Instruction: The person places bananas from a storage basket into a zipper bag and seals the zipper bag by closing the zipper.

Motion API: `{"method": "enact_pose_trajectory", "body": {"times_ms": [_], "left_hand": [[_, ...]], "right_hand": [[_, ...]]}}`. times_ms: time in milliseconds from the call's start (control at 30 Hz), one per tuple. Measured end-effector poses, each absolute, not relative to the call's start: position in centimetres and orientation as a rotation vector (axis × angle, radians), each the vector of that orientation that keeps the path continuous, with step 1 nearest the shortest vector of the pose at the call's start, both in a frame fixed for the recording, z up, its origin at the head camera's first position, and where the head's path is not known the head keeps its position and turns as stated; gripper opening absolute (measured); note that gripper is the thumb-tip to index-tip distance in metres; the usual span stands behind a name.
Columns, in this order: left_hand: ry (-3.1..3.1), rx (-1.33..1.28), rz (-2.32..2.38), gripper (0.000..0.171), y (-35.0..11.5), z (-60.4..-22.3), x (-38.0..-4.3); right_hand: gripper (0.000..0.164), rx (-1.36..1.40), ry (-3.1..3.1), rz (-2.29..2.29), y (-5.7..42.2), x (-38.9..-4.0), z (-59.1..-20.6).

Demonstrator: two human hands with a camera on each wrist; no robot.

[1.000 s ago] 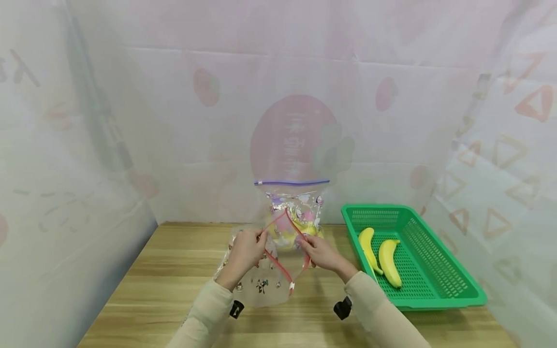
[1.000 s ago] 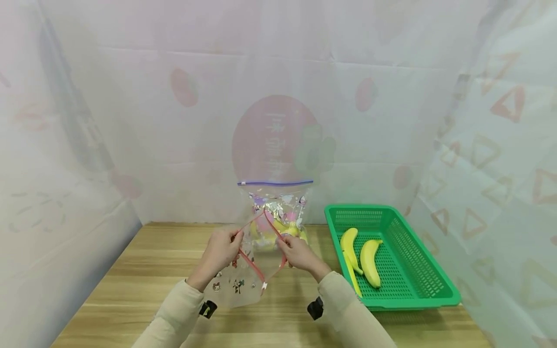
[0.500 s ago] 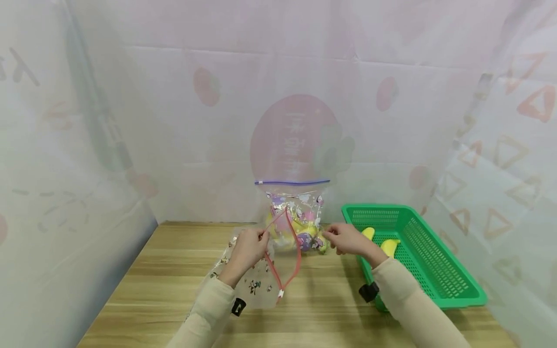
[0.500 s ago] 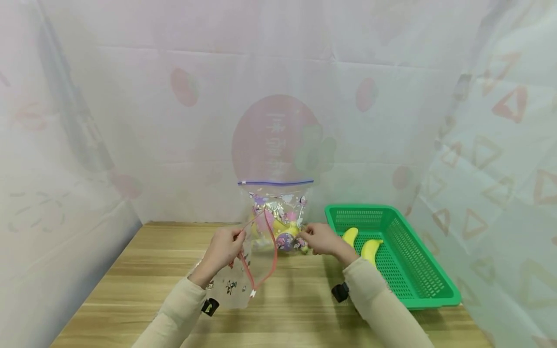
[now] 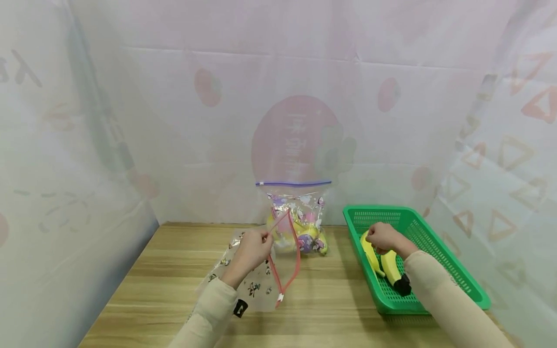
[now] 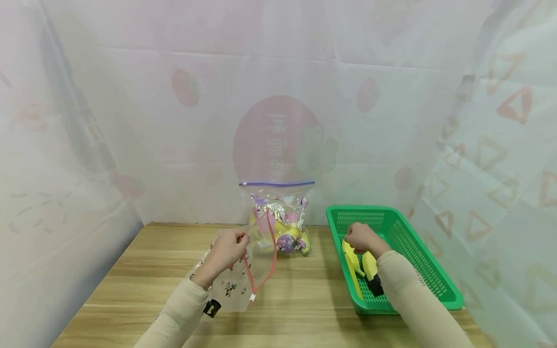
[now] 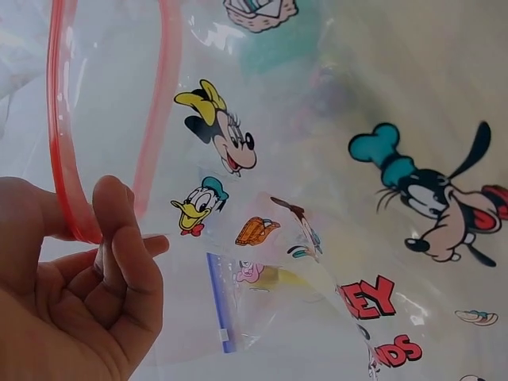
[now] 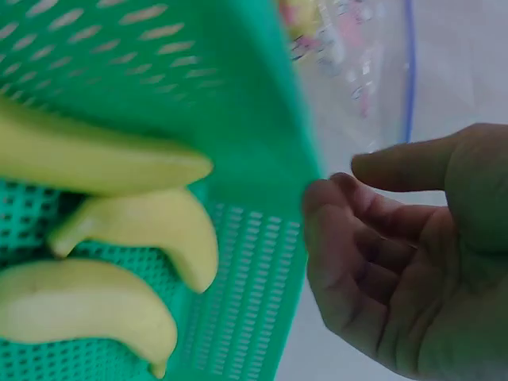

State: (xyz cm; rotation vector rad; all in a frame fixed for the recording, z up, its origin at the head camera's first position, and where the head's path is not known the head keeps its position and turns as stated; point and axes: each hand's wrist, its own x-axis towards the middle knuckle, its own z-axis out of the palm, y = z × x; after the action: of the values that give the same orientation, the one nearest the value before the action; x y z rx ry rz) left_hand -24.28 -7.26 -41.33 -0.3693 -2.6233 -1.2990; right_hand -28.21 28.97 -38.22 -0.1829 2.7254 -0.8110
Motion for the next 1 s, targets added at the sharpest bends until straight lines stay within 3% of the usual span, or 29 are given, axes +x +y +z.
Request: {"method": "enact_pose_trajectory", "body": {"times_ms": [167,333,700,1000], "left_hand": [[-2.624,-0.357,-1.294,0.026,-7.3,-41.4,-24.2],[-2.626,-0.363,-1.296,0.025,-7.3,-41.5,-24.2],[-2.632,-0.361,-1.278,0.024,-7.4,-42.0,-24.3],[-2.638,-0.354,-1.283,0.024,-7.5,-41.8,-24.2]], "right_hand": [[0.041,-0.111,2.596,-0.693,30.0,-27.8,-38.8],[0.021,-0.151,2.527,-0.574,30.7,-27.7,-39.8],[0.022,-0.133,2.436,-0.482,31.0,-28.8,-42.2],[0.032,-0.151,2.42,-0.351,30.6,-28.6,-42.6]]}}
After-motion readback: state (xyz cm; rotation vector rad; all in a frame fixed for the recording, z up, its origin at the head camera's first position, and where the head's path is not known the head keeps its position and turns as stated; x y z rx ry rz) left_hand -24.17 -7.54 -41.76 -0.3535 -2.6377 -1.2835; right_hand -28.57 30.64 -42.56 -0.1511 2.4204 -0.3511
